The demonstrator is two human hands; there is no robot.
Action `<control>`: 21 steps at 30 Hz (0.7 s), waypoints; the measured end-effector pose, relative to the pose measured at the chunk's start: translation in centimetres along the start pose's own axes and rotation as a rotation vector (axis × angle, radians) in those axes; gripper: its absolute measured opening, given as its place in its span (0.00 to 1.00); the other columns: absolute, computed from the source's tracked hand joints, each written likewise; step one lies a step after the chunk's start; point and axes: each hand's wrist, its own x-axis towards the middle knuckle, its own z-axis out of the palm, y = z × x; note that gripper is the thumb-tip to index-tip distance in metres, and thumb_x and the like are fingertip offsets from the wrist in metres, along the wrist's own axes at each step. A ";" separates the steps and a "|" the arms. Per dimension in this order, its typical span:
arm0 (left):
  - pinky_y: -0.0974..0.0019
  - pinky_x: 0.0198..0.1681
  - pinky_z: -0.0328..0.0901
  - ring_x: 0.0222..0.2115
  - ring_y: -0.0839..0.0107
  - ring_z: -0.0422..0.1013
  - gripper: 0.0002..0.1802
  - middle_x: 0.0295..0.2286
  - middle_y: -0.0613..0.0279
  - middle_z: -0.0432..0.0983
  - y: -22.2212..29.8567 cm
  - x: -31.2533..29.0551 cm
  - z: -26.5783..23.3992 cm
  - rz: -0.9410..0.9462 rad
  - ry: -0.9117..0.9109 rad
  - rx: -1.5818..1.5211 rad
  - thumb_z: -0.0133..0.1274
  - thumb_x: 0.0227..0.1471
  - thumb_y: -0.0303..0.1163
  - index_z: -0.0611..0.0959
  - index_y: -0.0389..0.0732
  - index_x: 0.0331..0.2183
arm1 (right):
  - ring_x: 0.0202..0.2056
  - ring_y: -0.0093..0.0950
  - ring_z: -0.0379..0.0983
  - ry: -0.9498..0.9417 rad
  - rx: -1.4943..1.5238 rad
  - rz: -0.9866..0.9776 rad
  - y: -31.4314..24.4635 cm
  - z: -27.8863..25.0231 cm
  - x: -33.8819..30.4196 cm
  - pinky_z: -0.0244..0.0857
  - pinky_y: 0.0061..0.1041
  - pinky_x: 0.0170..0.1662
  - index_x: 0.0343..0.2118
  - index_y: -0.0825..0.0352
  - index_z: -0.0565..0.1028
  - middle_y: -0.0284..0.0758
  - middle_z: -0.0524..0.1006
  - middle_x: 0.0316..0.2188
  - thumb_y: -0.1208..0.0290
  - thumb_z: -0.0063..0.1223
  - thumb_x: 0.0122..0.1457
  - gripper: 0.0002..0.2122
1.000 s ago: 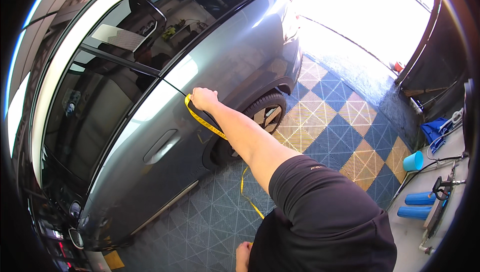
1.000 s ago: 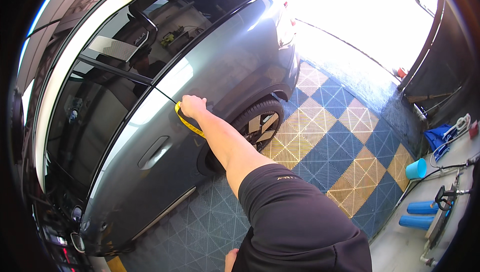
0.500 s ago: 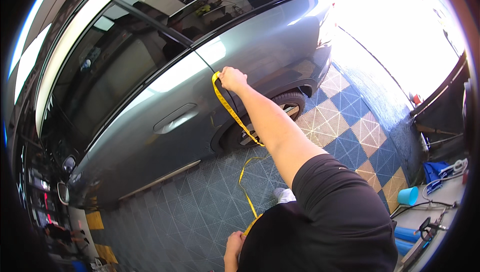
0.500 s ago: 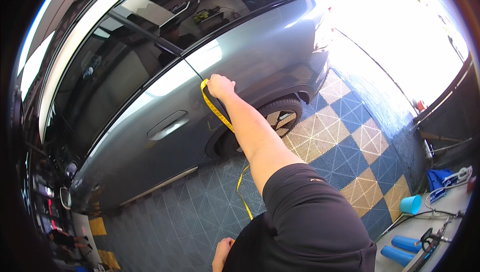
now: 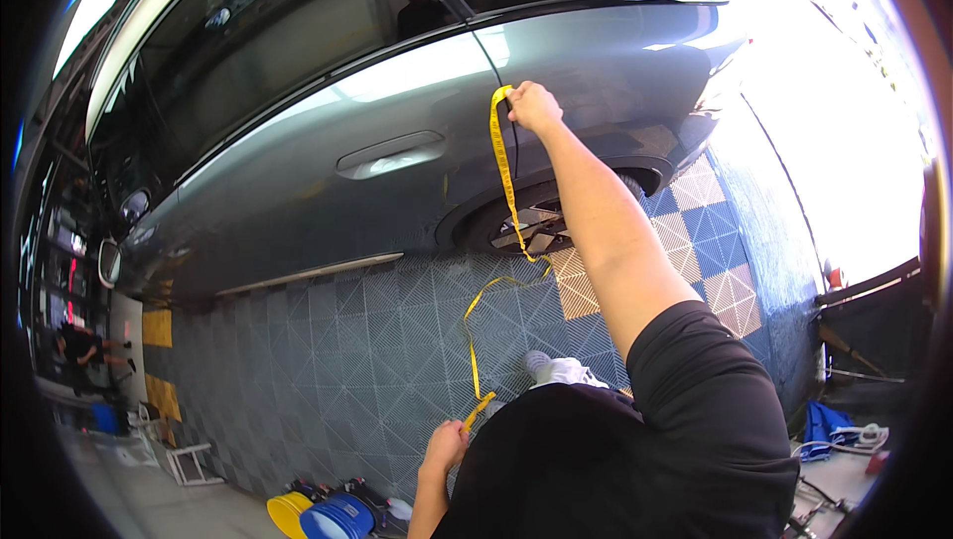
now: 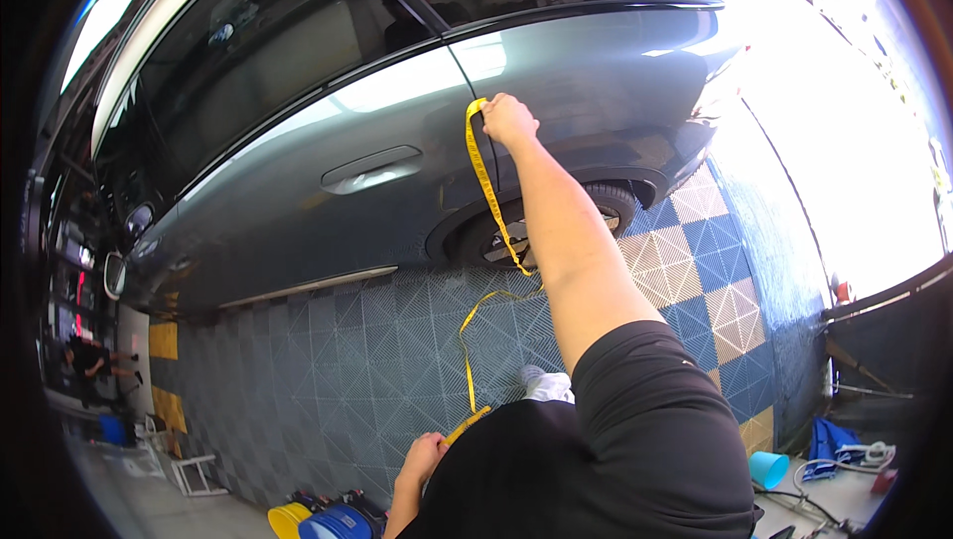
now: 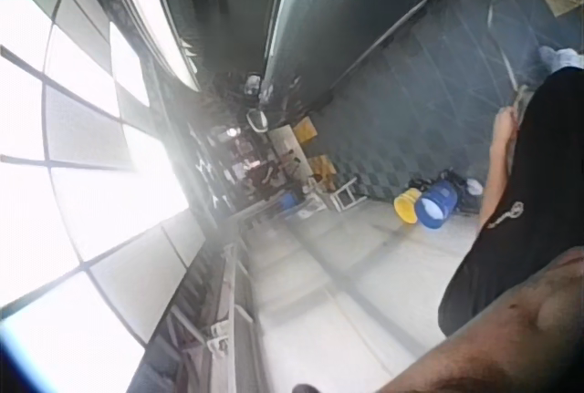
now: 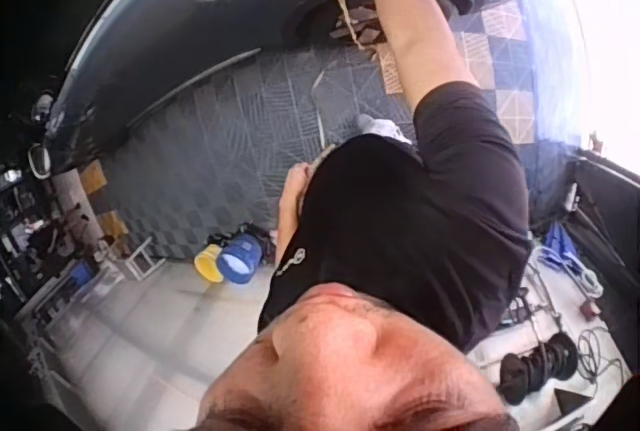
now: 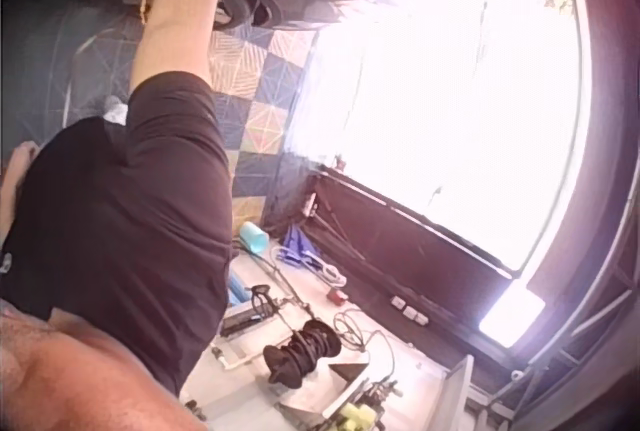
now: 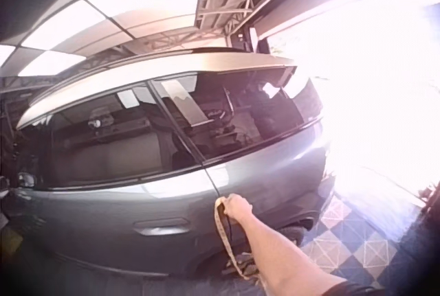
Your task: The person uses a yellow tape measure to measure various sections of a gray car, including the side panels, rear bumper, and trunk area. The person moves around the vehicle to capture different lengths and then handles a red box labeled Avery Dennison.
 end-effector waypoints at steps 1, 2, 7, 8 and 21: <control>0.48 0.40 0.66 0.36 0.44 0.71 0.09 0.32 0.44 0.74 0.4 -0.2 -0.1 -0.017 -0.002 -0.003 0.52 0.51 0.32 0.77 0.36 0.33 | 0.38 0.28 0.78 -0.059 0.026 0.022 0.0 -0.3 0.0 0.64 0.38 0.46 0.42 0.57 0.76 0.27 0.81 0.25 0.52 0.44 0.63 0.16; 0.48 0.40 0.66 0.36 0.44 0.71 0.09 0.32 0.44 0.74 1.0 0.0 -0.6 -0.021 -0.010 0.004 0.52 0.51 0.32 0.77 0.36 0.33 | 0.42 0.29 0.77 -0.102 0.053 0.054 0.2 -1.3 0.1 0.60 0.43 0.49 0.44 0.56 0.75 0.26 0.82 0.28 0.52 0.43 0.63 0.16; 0.49 0.39 0.66 0.35 0.45 0.71 0.09 0.29 0.44 0.74 -0.7 0.0 1.4 -0.036 -0.009 -0.066 0.53 0.51 0.31 0.79 0.35 0.31 | 0.49 0.39 0.73 -0.076 0.021 0.010 0.5 -0.5 0.8 0.58 0.49 0.55 0.46 0.59 0.75 0.39 0.78 0.44 0.54 0.43 0.63 0.17; 0.49 0.39 0.66 0.35 0.45 0.71 0.09 0.29 0.44 0.75 -0.9 -0.2 1.7 -0.035 -0.009 -0.076 0.53 0.51 0.31 0.79 0.35 0.30 | 0.51 0.41 0.72 -0.072 0.041 0.009 0.1 -0.3 0.3 0.57 0.51 0.56 0.47 0.60 0.75 0.41 0.77 0.47 0.54 0.43 0.62 0.18; 0.51 0.39 0.67 0.35 0.48 0.73 0.10 0.33 0.46 0.77 -0.8 0.6 -0.5 -0.066 -0.067 0.072 0.56 0.51 0.32 0.82 0.37 0.34 | 0.45 0.41 0.75 0.023 0.061 -0.004 0.3 -1.4 -1.4 0.60 0.46 0.50 0.43 0.62 0.75 0.41 0.79 0.41 0.55 0.43 0.63 0.16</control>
